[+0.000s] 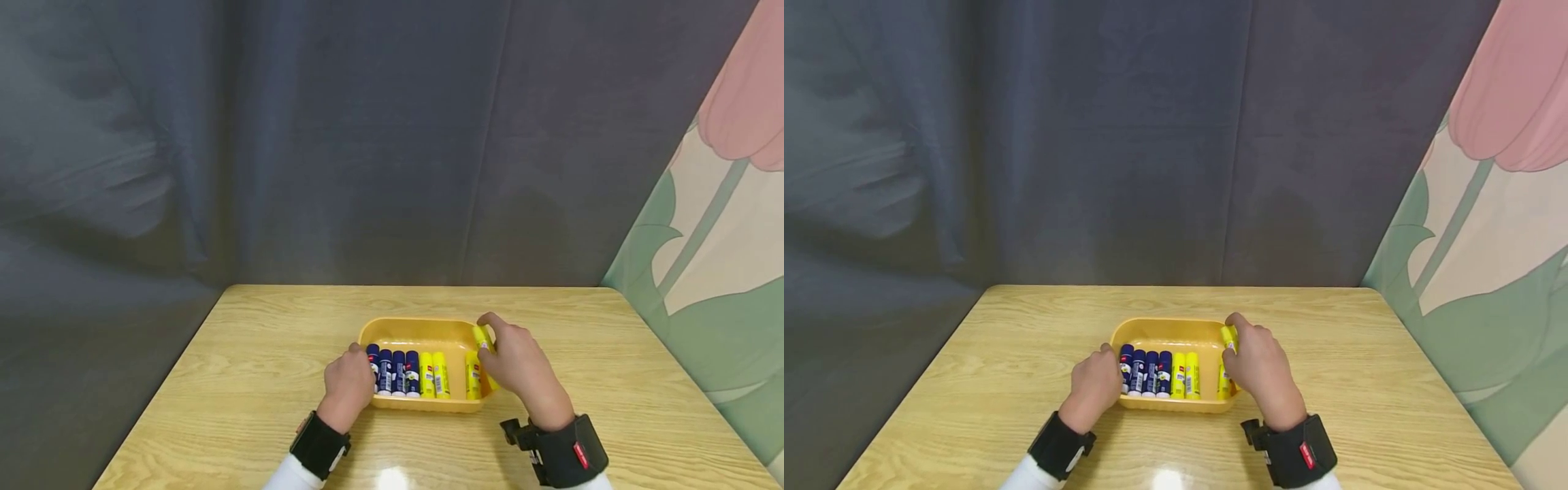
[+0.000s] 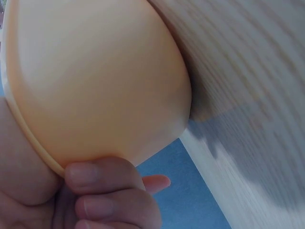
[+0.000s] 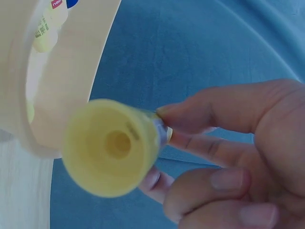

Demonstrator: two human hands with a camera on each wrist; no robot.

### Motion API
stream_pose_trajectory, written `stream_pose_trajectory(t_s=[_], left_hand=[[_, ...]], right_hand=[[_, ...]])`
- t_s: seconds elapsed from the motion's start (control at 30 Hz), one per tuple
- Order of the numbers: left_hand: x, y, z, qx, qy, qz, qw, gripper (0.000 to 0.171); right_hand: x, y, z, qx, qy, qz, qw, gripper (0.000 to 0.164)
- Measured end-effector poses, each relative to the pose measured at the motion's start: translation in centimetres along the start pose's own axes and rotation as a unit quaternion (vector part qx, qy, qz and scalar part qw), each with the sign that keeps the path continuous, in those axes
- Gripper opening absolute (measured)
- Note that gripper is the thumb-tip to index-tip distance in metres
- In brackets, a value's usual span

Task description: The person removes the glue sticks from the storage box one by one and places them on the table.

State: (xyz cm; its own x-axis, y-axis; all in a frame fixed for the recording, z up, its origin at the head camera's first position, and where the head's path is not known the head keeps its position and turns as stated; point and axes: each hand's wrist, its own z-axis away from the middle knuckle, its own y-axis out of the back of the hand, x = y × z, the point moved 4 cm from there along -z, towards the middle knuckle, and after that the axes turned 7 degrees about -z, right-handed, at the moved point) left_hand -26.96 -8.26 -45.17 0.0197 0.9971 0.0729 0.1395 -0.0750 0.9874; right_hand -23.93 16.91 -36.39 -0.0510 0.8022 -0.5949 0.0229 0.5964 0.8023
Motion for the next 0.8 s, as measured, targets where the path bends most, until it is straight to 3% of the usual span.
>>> stream_pose_trajectory(t_s=[0.33,0.8], left_hand=[[-0.1,-0.1,0.1,-0.006,0.005,0.005,1.0,0.027],[0.0,0.0,0.0,-0.007,-0.002,0.016,0.9999,0.025]], right_hand=[[1.0,1.5,-0.1,0.004,0.006,0.001,1.0,0.046],[3.4,1.8,-0.4,-0.011,-0.031,0.01,0.999,0.046]])
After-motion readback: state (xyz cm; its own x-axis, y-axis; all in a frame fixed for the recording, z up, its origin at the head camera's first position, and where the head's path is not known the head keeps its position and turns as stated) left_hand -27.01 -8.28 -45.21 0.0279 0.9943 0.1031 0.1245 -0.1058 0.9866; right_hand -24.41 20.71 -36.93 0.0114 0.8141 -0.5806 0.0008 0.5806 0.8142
